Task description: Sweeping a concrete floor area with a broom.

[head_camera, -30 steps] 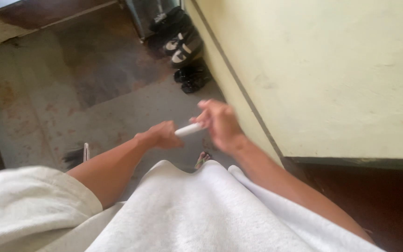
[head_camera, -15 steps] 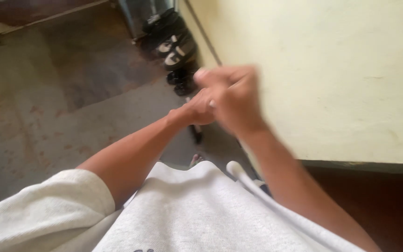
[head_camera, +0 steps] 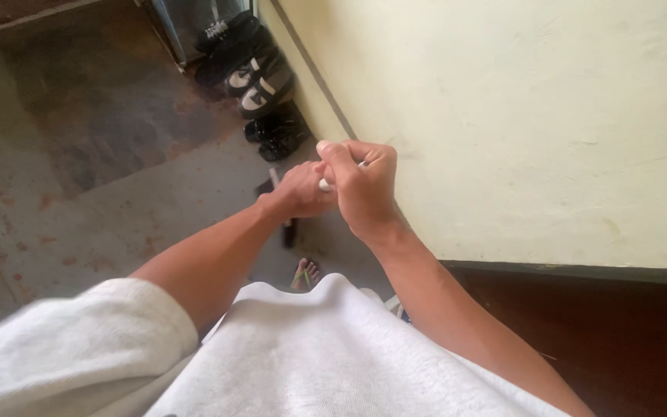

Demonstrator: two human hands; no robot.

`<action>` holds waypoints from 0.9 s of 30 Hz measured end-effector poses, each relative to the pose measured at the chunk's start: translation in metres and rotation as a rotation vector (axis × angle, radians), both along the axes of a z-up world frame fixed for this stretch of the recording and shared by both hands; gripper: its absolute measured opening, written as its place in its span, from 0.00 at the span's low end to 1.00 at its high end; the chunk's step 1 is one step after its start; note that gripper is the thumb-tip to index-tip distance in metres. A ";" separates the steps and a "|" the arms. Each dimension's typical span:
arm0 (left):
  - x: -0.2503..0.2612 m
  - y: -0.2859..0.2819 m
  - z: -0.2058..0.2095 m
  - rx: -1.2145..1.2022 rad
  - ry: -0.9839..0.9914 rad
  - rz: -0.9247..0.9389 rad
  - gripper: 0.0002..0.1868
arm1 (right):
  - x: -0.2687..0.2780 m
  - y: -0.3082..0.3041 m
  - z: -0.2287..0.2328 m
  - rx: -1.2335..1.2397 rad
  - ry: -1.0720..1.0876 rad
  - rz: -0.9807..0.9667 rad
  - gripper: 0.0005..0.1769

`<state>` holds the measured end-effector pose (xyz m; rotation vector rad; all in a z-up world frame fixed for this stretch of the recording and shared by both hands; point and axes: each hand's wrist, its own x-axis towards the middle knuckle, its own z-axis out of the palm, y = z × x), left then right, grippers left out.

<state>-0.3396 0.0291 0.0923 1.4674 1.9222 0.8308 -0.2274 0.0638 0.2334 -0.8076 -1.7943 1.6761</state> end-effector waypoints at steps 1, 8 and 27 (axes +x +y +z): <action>-0.005 -0.007 -0.002 -0.006 0.000 0.001 0.14 | -0.004 -0.005 0.000 -0.006 0.000 0.001 0.18; -0.037 -0.051 0.000 0.057 -0.043 -0.042 0.14 | -0.032 -0.036 0.006 0.062 0.063 0.172 0.18; -0.029 -0.101 -0.052 -0.676 0.045 0.033 0.13 | 0.007 -0.044 -0.049 -0.208 -0.058 0.155 0.21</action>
